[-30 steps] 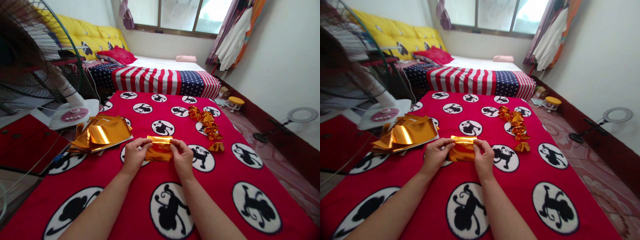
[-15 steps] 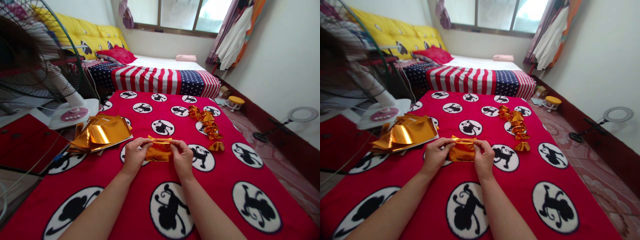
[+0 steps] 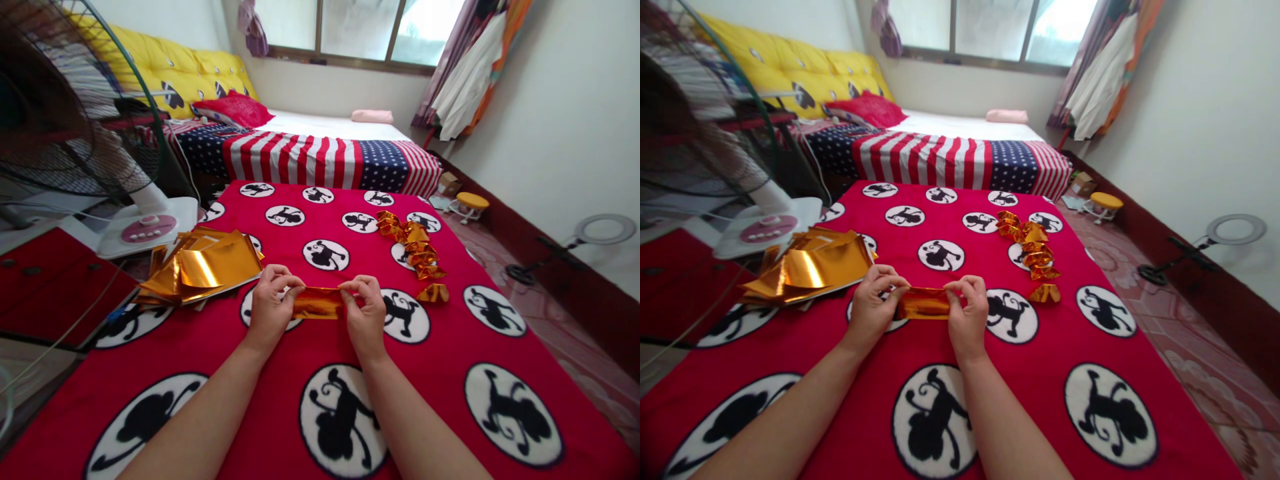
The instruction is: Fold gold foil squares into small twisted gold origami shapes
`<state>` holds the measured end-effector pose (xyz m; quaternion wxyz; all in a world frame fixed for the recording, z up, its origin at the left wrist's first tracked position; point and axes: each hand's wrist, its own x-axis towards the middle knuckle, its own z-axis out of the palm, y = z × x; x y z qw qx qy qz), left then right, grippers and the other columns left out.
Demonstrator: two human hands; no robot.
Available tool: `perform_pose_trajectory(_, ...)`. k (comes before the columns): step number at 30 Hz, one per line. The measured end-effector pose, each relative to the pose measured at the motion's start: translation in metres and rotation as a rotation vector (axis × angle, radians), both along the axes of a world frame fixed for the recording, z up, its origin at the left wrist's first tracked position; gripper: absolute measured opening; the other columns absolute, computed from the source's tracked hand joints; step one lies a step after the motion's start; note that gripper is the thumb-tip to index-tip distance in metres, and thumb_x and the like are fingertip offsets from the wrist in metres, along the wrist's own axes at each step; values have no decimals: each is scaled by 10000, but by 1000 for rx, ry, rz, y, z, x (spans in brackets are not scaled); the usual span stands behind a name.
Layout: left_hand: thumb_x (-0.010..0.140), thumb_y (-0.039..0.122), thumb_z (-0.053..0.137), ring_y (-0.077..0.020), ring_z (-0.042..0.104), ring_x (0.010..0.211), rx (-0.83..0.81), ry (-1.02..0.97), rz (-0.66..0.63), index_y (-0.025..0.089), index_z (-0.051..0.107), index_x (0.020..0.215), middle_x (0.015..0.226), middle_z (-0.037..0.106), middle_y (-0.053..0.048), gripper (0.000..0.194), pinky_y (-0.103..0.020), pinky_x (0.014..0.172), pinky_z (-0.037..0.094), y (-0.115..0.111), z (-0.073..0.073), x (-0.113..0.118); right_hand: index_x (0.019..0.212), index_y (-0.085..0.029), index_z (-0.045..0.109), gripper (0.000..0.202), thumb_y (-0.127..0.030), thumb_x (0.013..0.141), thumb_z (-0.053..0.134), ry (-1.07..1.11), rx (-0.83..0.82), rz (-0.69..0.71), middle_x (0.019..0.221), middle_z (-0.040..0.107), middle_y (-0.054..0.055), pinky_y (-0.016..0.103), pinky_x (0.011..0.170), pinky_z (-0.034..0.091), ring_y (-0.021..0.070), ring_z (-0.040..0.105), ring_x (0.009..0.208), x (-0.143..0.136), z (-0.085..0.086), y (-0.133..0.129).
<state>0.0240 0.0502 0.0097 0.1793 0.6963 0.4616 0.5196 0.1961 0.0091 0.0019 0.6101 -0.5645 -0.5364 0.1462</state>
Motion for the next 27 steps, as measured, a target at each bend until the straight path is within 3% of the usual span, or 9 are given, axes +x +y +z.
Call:
perform_pose_trajectory(3, 802, 163, 629, -188, 603, 985, 23, 23, -4, 193, 671, 746, 1014, 623, -51, 77, -303, 894, 471, -2, 2, 1, 806, -216, 654, 94, -174, 849, 580, -18, 23, 4, 1003, 618, 46, 348, 918, 429, 200, 578, 996, -1, 2, -1)
perform_pose_trajectory(9, 850, 213, 581, -145, 627, 689, -102, 50, -30, 183, 630, 793, 725, 670, -1, 81, -241, 674, 458, -8, 4, 5, 827, -204, 619, 110, -246, 890, 539, 103, -116, 75, 772, 638, 8, 285, 712, 455, 170, 593, 742, -4, 0, -4)
perform_pose_trajectory(16, 857, 239, 575, -130, 612, 669, -141, -49, -107, 169, 624, 804, 726, 656, -13, 101, -215, 635, 467, -9, 4, 6, 839, -200, 599, 93, -235, 888, 528, 71, -74, 58, 771, 628, 12, 273, 679, 458, 164, 592, 726, -4, -1, -5)
perform_pose_trajectory(22, 784, 276, 699, -129, 626, 661, -204, -125, -160, 168, 670, 802, 743, 694, -17, 114, -205, 618, 495, -11, 5, 10, 846, -207, 600, 92, -235, 893, 525, 68, -66, 35, 772, 628, 10, 272, 666, 462, 162, 593, 715, -4, -3, -5)
perform_pose_trajectory(27, 816, 259, 666, -144, 646, 706, -208, -81, -233, 178, 722, 840, 790, 721, -34, 101, -223, 645, 500, -8, 6, 8, 851, -211, 599, 100, -234, 901, 516, 66, -39, 38, 777, 628, 9, 277, 671, 465, 166, 595, 724, -5, -2, -6)
